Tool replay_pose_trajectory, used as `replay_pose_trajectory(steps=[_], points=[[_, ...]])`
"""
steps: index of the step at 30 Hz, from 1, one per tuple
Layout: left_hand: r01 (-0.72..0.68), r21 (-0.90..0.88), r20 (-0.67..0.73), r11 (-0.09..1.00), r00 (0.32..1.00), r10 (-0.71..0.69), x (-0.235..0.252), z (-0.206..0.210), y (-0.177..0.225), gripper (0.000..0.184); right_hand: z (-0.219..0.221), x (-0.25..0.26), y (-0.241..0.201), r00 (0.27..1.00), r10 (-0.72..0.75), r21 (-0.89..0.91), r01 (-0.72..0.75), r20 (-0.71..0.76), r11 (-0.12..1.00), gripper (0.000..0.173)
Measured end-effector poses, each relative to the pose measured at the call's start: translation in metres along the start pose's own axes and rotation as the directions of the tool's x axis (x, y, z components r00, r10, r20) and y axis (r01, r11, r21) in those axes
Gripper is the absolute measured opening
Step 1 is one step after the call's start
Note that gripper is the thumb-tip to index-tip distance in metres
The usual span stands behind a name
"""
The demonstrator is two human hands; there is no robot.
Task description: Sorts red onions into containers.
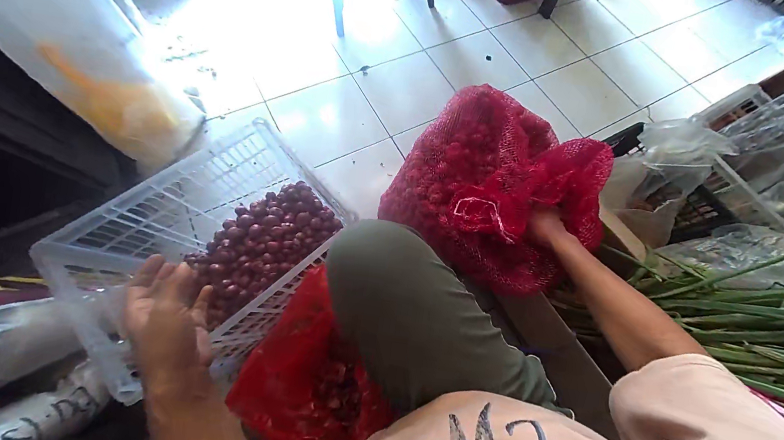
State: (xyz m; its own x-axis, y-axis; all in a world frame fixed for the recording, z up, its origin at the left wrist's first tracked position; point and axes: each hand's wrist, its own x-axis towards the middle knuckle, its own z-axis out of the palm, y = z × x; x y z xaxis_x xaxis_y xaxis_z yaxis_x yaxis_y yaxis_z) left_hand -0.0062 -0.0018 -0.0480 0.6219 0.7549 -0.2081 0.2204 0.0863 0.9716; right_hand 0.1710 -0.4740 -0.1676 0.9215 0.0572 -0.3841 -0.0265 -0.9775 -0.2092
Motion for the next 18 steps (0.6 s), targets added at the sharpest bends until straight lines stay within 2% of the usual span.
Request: replay_pose_trajectory(steps=[3,4,6,7,9,12,15,18], points=[[-0.007,-0.011,0.014,1.000,1.000,0.007,-0.004,0.001,0.006,0.041,0.001,0.010,0.014,0.993,-0.120,0.091,0.121,-0.016,0.988,0.055],[-0.010,-0.021,0.014,1.000,1.000,0.010,-0.005,0.001,0.007,0.039,-0.004,0.010,0.019,0.989,-0.143,0.172,0.146,-0.029,0.974,0.044],[-0.013,-0.055,0.017,0.998,1.000,0.014,-0.007,0.002,0.011,0.037,-0.012,0.009,0.031,0.993,-0.074,0.407,0.105,-0.091,0.907,0.036],[-0.018,-0.074,0.021,0.997,1.000,0.020,-0.008,0.003,0.013,0.036,-0.022,0.003,0.032,0.996,-0.002,0.529,0.048,-0.087,0.847,0.036],[-0.026,-0.106,0.049,0.994,0.998,0.032,-0.010,0.008,0.017,0.033,-0.052,-0.026,0.018,0.994,0.110,0.739,-0.086,0.016,0.669,0.037],[-0.038,-0.171,0.104,0.984,0.993,0.056,-0.022,0.027,0.027,0.030,-0.077,-0.057,0.012,0.992,0.119,0.886,-0.086,0.035,0.456,0.032],[-0.052,-0.273,0.221,0.961,0.968,0.115,-0.043,0.052,0.039,0.026,-0.098,-0.083,0.014,0.999,-0.036,0.920,-0.003,0.019,0.392,0.024],[-0.086,-0.362,0.423,0.928,0.872,0.246,-0.064,0.074,0.043,0.024,-0.118,-0.104,0.006,0.946,-0.321,0.943,0.146,-0.044,0.300,0.017]])
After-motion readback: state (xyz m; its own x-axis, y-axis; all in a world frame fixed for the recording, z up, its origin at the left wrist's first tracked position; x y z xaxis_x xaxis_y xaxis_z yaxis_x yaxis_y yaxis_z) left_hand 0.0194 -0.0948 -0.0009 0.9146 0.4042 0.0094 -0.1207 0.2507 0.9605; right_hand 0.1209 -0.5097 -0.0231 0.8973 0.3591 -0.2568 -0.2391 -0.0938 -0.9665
